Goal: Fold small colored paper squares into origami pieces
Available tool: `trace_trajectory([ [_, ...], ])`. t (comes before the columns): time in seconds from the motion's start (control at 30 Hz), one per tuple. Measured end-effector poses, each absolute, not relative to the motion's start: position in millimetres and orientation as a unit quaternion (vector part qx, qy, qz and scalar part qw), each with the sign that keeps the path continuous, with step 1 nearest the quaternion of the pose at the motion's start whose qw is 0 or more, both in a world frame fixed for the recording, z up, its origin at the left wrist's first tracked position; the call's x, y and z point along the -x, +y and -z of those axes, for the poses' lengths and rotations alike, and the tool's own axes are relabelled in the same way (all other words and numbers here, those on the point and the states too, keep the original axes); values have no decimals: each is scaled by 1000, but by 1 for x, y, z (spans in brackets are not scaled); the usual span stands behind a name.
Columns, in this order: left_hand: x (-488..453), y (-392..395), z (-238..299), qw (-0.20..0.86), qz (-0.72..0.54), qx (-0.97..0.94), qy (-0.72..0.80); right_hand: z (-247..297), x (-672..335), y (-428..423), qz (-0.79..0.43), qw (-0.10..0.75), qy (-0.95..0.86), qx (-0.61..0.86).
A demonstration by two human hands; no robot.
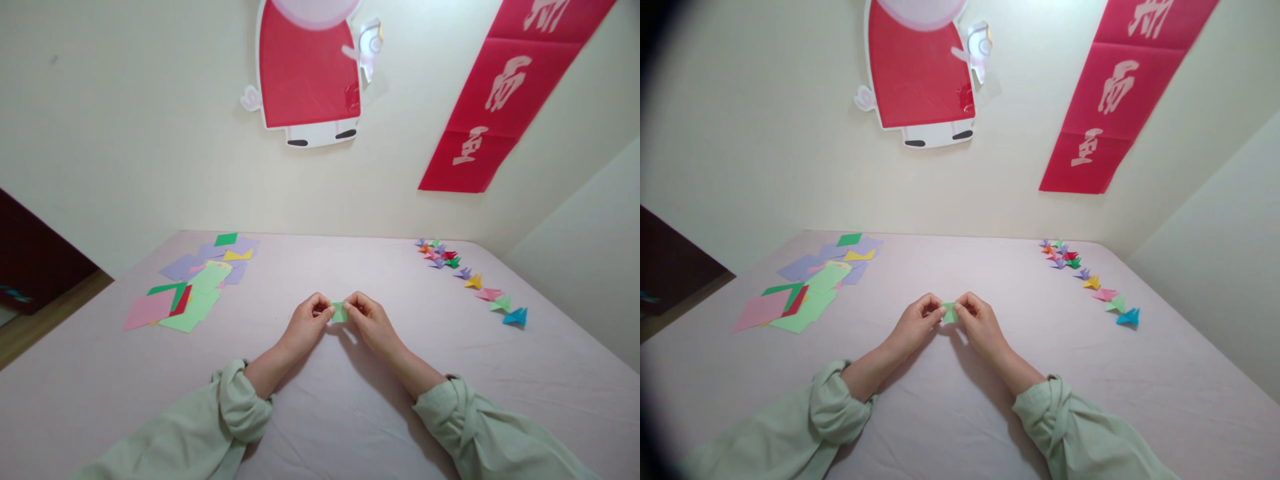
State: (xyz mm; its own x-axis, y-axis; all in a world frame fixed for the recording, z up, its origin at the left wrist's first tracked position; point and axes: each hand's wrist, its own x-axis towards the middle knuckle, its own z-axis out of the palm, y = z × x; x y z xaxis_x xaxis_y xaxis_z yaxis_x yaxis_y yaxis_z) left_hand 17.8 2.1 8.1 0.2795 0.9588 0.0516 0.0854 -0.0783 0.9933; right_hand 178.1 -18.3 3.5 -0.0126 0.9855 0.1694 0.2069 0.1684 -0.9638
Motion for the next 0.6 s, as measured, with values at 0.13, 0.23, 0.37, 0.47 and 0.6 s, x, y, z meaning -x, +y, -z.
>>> trace_trajectory([
  [0.13,-17,4,-4,483,-411,-643,428,-7,-176,-22,-338,443,-651,516],
  [0.23,-16,5,-3,474,-415,-653,422,-9,-175,-23,-315,432,-660,528],
  [0.37,-16,5,-4,494,-426,-623,431,-9,-175,-22,-294,423,-661,545],
  [0.47,-17,5,-5,506,-422,-613,436,-8,-176,-21,-271,410,-669,558],
  [0.6,-17,4,-6,496,-404,-634,434,-5,-178,-22,-232,390,-704,546],
])
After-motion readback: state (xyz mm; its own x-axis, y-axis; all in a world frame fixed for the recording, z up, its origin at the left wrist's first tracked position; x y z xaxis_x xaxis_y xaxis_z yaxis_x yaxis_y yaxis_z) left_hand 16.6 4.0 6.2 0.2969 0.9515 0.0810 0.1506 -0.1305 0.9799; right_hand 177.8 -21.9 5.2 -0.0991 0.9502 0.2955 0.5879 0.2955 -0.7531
